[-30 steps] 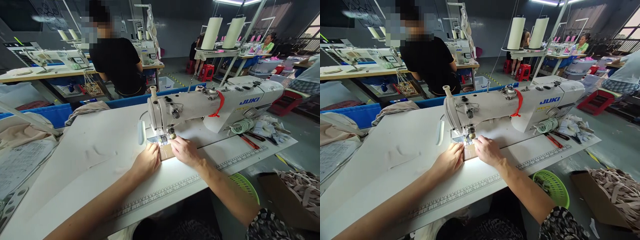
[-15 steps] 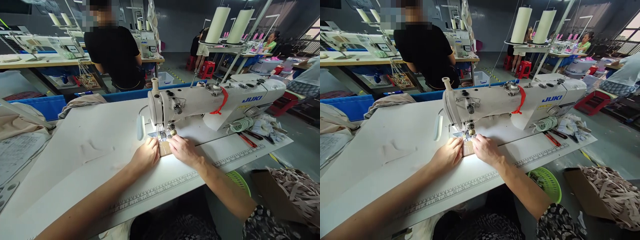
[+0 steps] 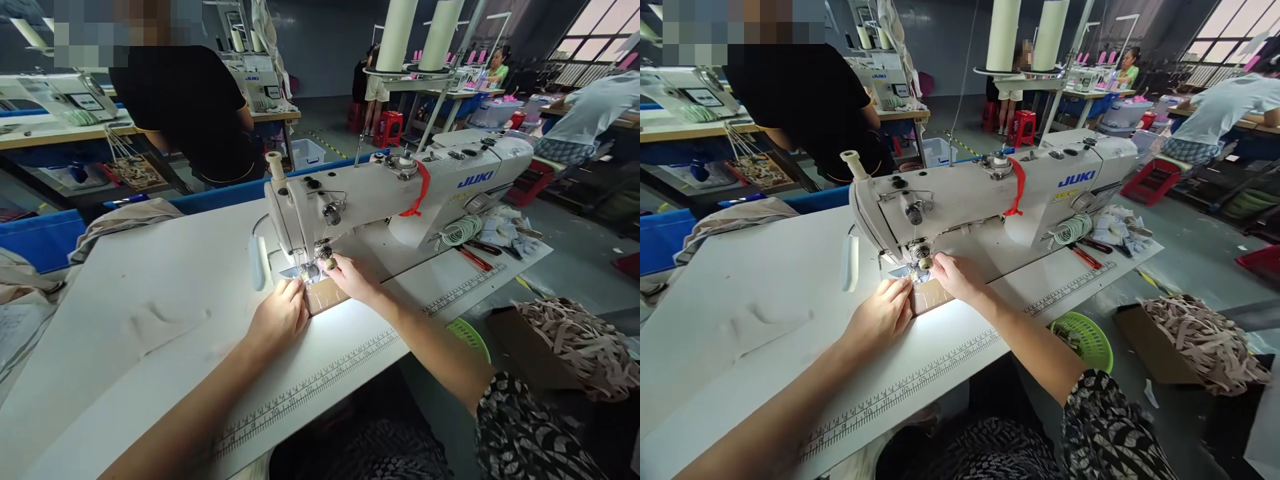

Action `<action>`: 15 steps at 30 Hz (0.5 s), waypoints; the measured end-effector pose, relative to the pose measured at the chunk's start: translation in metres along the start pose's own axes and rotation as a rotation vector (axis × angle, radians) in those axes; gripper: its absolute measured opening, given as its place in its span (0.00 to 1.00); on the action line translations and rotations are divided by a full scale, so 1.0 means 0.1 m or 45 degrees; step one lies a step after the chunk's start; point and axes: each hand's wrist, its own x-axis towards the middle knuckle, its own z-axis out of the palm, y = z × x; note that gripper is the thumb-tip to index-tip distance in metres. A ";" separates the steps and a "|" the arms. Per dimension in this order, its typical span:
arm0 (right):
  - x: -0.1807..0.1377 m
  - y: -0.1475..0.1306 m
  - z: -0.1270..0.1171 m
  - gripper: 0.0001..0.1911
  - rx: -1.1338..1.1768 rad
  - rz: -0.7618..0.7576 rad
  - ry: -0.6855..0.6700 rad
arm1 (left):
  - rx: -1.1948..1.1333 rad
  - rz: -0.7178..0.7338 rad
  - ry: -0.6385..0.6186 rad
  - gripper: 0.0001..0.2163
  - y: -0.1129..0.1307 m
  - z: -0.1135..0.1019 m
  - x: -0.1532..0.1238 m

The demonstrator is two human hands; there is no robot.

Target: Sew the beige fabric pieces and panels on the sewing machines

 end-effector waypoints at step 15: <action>-0.07 -0.05 -0.02 0.14 -0.048 -0.027 0.030 | -0.145 -0.317 -0.171 0.14 -0.09 -0.07 0.07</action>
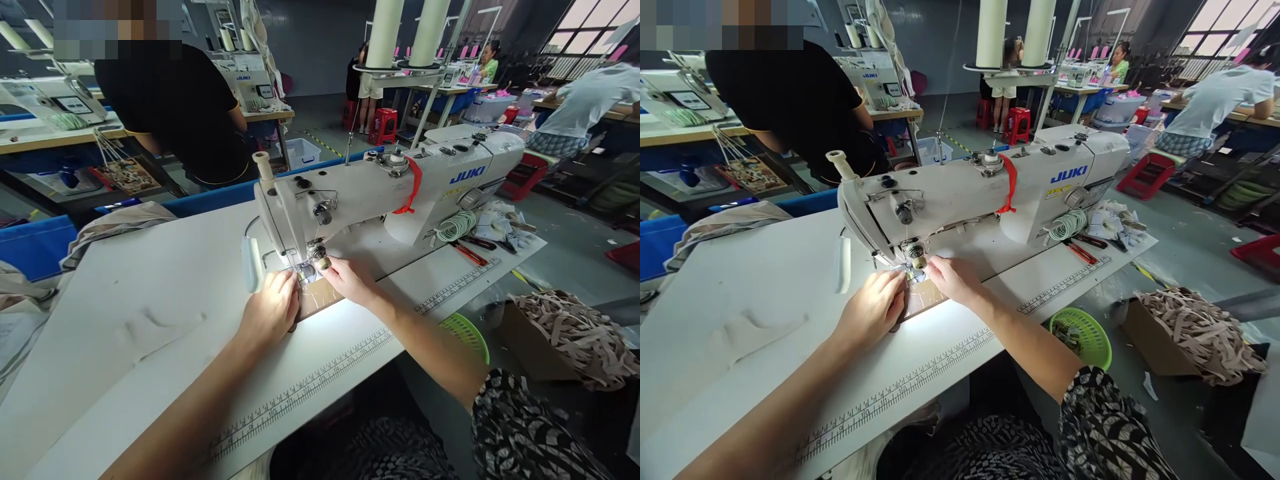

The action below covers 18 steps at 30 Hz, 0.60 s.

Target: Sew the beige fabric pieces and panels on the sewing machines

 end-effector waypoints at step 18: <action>-0.15 -0.57 0.22 0.08 0.135 -0.092 -0.108 | -0.895 -0.830 -0.308 0.20 0.06 -0.82 -0.33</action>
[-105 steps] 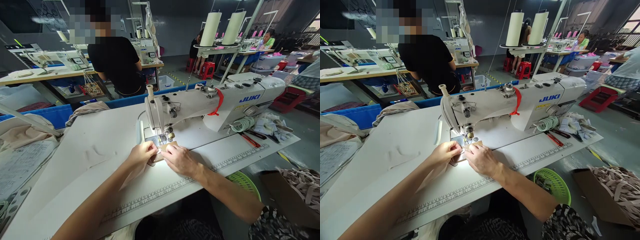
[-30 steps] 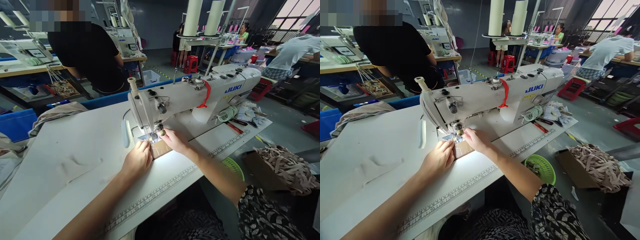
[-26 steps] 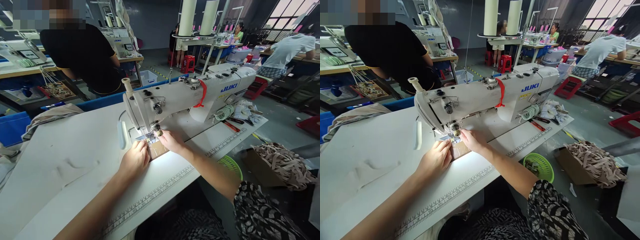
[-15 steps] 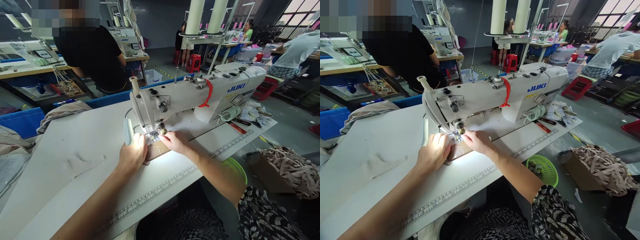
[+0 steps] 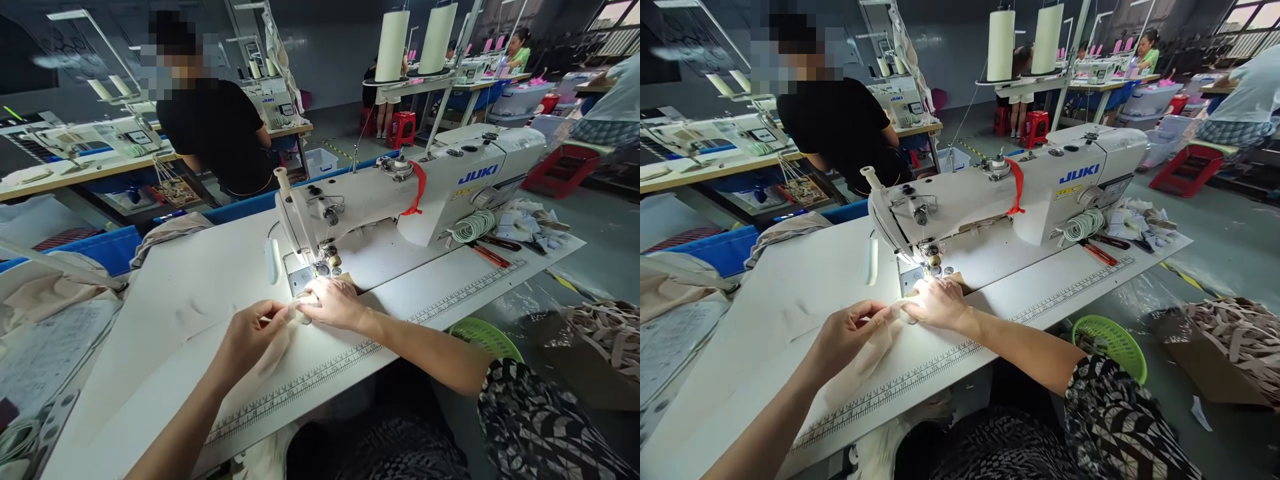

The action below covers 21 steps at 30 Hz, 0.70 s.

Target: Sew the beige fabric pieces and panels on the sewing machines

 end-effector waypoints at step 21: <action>-0.09 0.40 -0.15 0.10 -0.209 -0.282 0.102 | 0.991 0.049 0.450 0.13 -0.90 -0.41 -0.09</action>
